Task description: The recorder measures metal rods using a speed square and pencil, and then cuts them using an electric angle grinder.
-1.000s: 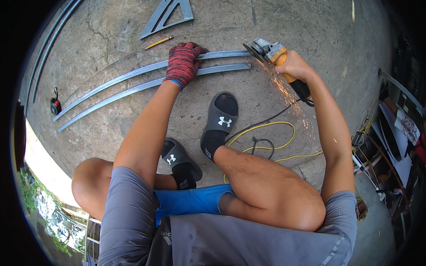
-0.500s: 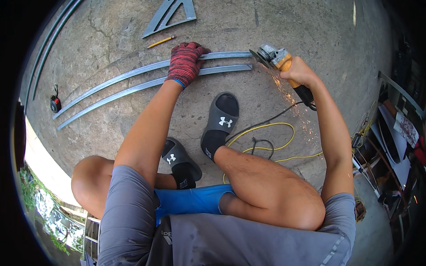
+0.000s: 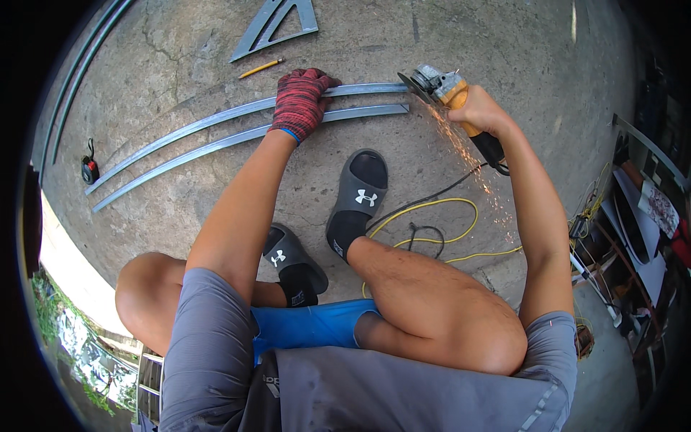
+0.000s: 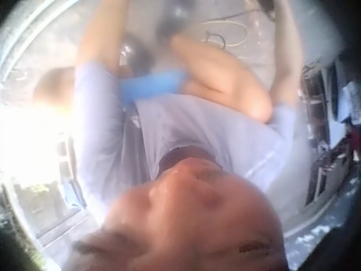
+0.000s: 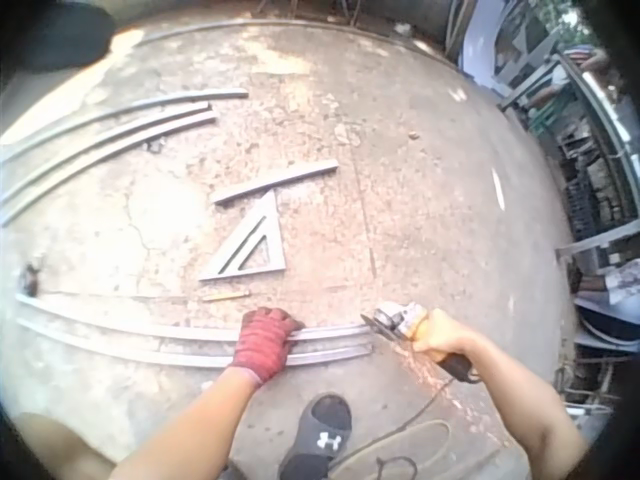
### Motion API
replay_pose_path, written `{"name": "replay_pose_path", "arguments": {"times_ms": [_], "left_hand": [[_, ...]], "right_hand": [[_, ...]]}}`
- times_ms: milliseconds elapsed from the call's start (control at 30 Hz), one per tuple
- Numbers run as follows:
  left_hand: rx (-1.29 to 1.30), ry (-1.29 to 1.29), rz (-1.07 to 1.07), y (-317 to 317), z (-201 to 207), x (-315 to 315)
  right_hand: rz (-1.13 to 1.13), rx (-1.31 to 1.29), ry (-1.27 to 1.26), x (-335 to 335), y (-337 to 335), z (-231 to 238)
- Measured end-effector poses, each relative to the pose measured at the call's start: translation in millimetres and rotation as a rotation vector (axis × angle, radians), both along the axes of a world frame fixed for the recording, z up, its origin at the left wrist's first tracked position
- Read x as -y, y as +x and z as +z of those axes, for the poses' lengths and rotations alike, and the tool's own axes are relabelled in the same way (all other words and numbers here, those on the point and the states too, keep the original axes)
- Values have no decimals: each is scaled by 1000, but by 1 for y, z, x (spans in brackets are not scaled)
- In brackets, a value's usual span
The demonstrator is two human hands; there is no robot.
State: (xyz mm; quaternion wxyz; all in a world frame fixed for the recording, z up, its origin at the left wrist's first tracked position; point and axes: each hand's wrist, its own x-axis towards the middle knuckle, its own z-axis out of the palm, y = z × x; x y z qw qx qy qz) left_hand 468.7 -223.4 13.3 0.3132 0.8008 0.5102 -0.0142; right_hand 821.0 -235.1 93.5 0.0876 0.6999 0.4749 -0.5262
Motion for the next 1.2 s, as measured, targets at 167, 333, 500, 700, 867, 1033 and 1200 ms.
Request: {"name": "replay_pose_path", "arguments": {"times_ms": [167, 333, 500, 700, 867, 1033, 1200], "left_hand": [[6, -22, 3, 0, 1, 0], [21, -14, 4, 0, 2, 0], [10, -21, 5, 0, 2, -1], [6, -38, 2, 1, 4, -2], [-10, -33, 3, 1, 4, -1], [9, -17, 10, 1, 2, -1], [12, -18, 19, 0, 0, 0]], "right_hand": [[12, 38, -33, -4, -3, 3], [20, 5, -47, -4, -1, 1], [-5, 0, -25, -6, -5, 3], [-11, -17, -28, -6, -3, 2], [-7, 2, -24, -5, -7, 8], [23, 18, -58, -1, 3, 6], [11, 40, -51, 6, 7, 5]]}}
